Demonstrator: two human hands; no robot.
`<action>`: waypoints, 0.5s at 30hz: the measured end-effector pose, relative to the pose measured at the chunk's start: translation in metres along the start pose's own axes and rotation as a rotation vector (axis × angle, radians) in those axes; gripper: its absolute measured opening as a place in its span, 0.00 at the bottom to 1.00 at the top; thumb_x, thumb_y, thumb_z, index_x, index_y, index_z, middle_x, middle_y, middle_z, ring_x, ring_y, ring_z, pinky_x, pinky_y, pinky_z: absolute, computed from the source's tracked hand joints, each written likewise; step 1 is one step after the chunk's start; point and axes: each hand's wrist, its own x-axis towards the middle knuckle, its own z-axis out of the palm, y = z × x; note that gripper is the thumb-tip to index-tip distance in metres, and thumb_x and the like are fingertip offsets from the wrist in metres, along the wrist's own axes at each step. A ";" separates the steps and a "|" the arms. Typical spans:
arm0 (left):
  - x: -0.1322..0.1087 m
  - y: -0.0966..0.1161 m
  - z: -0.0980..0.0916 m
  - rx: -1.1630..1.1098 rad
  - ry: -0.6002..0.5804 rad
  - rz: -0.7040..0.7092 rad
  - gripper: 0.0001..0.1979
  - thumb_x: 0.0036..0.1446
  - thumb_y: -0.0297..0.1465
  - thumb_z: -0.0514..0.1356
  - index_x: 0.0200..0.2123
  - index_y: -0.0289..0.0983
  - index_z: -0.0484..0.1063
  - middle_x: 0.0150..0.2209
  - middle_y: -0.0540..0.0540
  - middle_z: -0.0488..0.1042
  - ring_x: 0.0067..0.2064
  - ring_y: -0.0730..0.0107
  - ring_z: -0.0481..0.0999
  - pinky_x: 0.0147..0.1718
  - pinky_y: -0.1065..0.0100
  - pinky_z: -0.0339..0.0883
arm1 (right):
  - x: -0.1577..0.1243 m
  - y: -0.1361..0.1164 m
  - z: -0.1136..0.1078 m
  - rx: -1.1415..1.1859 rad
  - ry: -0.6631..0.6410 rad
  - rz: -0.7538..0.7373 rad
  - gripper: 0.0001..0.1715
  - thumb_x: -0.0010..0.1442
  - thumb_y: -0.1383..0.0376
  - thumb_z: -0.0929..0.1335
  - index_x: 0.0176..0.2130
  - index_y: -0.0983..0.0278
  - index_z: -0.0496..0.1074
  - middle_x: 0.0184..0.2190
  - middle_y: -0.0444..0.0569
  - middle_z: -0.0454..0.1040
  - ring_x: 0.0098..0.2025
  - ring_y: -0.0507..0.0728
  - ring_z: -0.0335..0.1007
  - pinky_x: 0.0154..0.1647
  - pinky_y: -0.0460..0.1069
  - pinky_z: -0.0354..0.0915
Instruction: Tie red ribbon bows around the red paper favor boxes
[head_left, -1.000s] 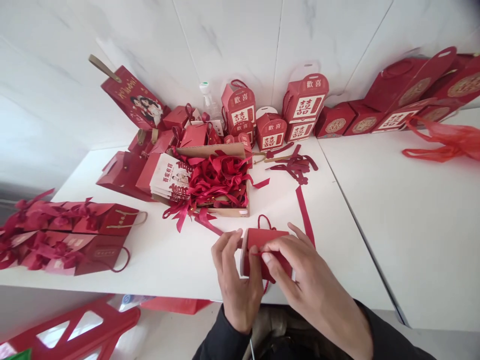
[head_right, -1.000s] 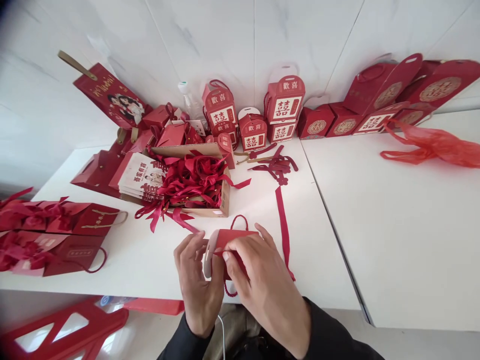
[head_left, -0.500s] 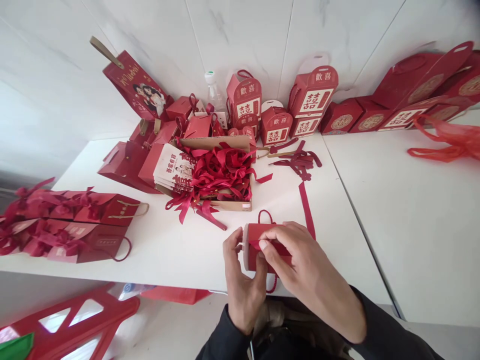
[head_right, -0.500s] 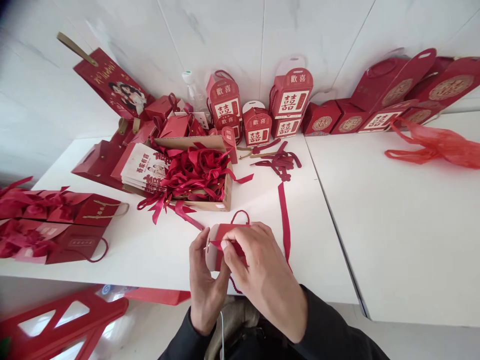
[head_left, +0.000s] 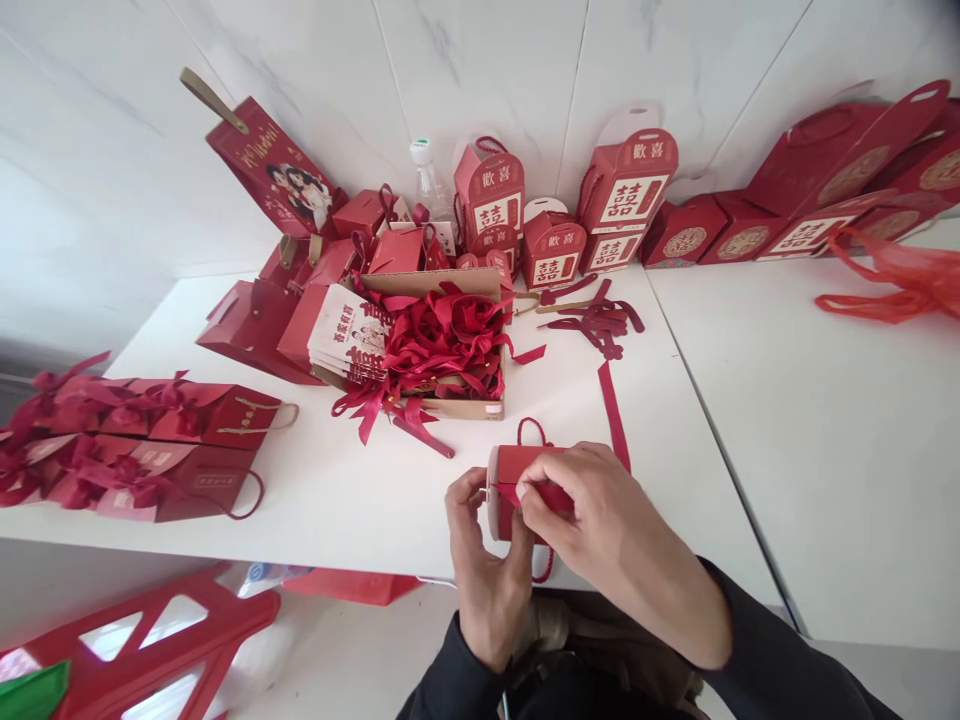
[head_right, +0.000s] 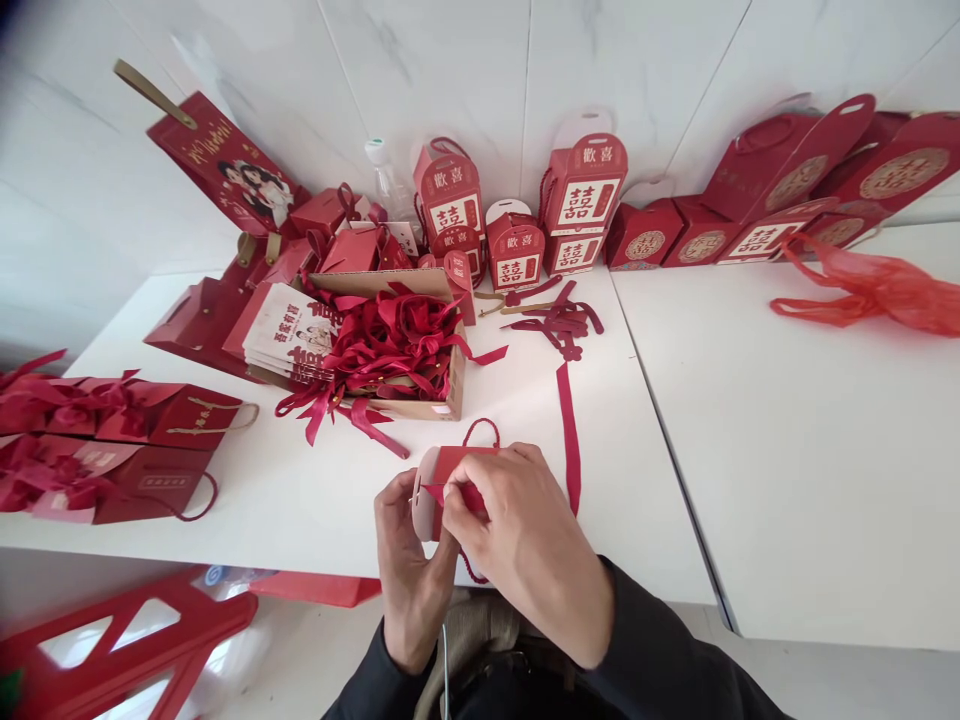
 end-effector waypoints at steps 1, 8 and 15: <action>0.000 0.001 0.000 0.003 0.001 -0.006 0.16 0.65 0.33 0.63 0.55 0.41 0.66 0.51 0.43 0.72 0.52 0.61 0.75 0.50 0.61 0.70 | 0.001 -0.001 0.000 -0.001 -0.006 0.003 0.15 0.65 0.74 0.67 0.29 0.60 0.63 0.27 0.40 0.73 0.33 0.58 0.70 0.45 0.56 0.62; 0.000 0.005 -0.002 0.015 -0.005 -0.006 0.15 0.66 0.34 0.62 0.54 0.41 0.67 0.50 0.43 0.72 0.52 0.61 0.75 0.50 0.61 0.70 | 0.004 -0.003 -0.001 -0.030 -0.035 0.048 0.15 0.64 0.73 0.68 0.28 0.60 0.64 0.25 0.40 0.72 0.32 0.59 0.68 0.42 0.54 0.62; 0.001 0.006 -0.002 -0.006 -0.012 -0.015 0.15 0.66 0.33 0.62 0.54 0.43 0.67 0.51 0.45 0.72 0.52 0.63 0.74 0.50 0.63 0.69 | 0.003 -0.003 -0.003 -0.070 -0.065 0.104 0.14 0.60 0.75 0.70 0.27 0.61 0.67 0.24 0.40 0.73 0.34 0.60 0.69 0.38 0.52 0.63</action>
